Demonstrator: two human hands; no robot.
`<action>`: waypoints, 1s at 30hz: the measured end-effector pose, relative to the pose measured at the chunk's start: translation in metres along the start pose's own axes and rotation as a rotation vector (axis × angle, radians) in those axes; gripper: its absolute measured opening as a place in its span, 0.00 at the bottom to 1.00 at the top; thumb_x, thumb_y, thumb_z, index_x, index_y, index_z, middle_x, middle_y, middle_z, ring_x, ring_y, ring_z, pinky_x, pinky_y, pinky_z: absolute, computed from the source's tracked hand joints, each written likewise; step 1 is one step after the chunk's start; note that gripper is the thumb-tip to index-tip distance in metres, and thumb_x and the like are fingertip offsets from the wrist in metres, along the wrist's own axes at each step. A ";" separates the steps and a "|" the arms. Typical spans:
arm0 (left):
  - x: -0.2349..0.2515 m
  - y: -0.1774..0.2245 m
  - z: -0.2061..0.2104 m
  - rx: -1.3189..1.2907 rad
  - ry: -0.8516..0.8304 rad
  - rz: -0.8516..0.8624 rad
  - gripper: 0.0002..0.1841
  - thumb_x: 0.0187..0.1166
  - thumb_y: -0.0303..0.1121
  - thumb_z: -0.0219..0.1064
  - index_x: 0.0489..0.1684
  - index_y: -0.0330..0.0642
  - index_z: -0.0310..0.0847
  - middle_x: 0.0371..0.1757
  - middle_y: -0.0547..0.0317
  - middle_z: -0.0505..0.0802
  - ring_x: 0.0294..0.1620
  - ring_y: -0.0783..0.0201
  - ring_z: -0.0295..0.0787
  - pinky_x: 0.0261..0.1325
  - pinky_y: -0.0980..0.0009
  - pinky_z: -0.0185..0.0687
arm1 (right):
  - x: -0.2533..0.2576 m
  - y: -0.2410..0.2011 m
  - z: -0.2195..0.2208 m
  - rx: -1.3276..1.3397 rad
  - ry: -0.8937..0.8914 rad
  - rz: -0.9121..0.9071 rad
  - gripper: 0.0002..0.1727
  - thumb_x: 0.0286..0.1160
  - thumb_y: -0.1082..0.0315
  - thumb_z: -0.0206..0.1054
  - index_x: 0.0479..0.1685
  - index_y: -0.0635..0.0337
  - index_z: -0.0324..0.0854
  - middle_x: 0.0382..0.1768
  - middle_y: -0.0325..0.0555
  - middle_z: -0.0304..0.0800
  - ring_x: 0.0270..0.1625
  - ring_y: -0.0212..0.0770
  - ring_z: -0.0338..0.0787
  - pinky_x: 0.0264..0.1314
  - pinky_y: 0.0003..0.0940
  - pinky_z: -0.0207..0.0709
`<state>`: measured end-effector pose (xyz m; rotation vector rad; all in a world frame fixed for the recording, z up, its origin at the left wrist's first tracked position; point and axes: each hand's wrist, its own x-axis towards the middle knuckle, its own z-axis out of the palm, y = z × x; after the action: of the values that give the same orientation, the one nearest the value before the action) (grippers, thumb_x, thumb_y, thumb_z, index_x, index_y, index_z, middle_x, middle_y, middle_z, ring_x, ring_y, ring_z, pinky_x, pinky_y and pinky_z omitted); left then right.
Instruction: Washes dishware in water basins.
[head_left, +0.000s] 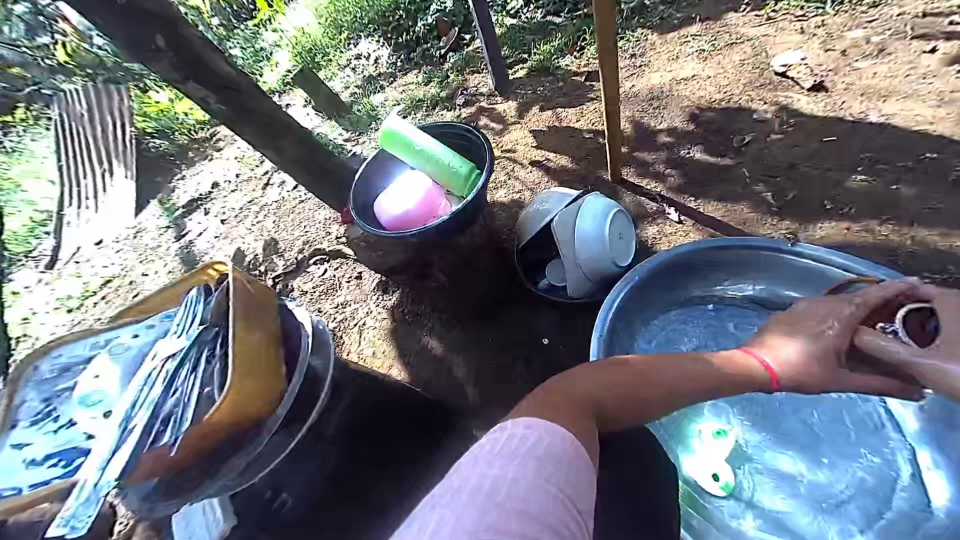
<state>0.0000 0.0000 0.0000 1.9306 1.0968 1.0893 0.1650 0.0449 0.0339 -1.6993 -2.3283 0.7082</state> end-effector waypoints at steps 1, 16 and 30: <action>-0.012 -0.008 0.001 -0.065 -0.063 -0.032 0.56 0.54 0.29 0.89 0.89 0.27 0.56 0.82 0.31 0.76 0.84 0.42 0.73 0.88 0.52 0.64 | -0.008 -0.011 0.008 -0.003 -0.063 0.053 0.46 0.69 0.55 0.77 0.82 0.75 0.63 0.73 0.88 0.68 0.76 0.82 0.69 0.75 0.79 0.61; -0.167 -0.135 -0.160 -0.114 0.325 -0.736 0.19 0.85 0.30 0.65 0.71 0.29 0.78 0.62 0.36 0.91 0.61 0.49 0.90 0.69 0.53 0.81 | -0.020 0.062 0.099 -0.091 -0.037 0.243 0.46 0.65 0.60 0.83 0.79 0.78 0.65 0.73 0.91 0.65 0.76 0.86 0.67 0.76 0.79 0.59; -0.109 -0.091 -0.032 -0.303 -0.111 -0.660 0.14 0.80 0.26 0.69 0.61 0.32 0.84 0.35 0.52 0.91 0.31 0.65 0.84 0.41 0.66 0.82 | 0.019 0.075 0.132 -0.025 -0.267 0.249 0.45 0.66 0.57 0.83 0.81 0.71 0.66 0.70 0.84 0.71 0.70 0.85 0.74 0.64 0.82 0.68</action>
<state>-0.0931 -0.0534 -0.0985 1.2359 1.2888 0.7145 0.1689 0.0442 -0.1196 -2.0421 -2.3204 1.0105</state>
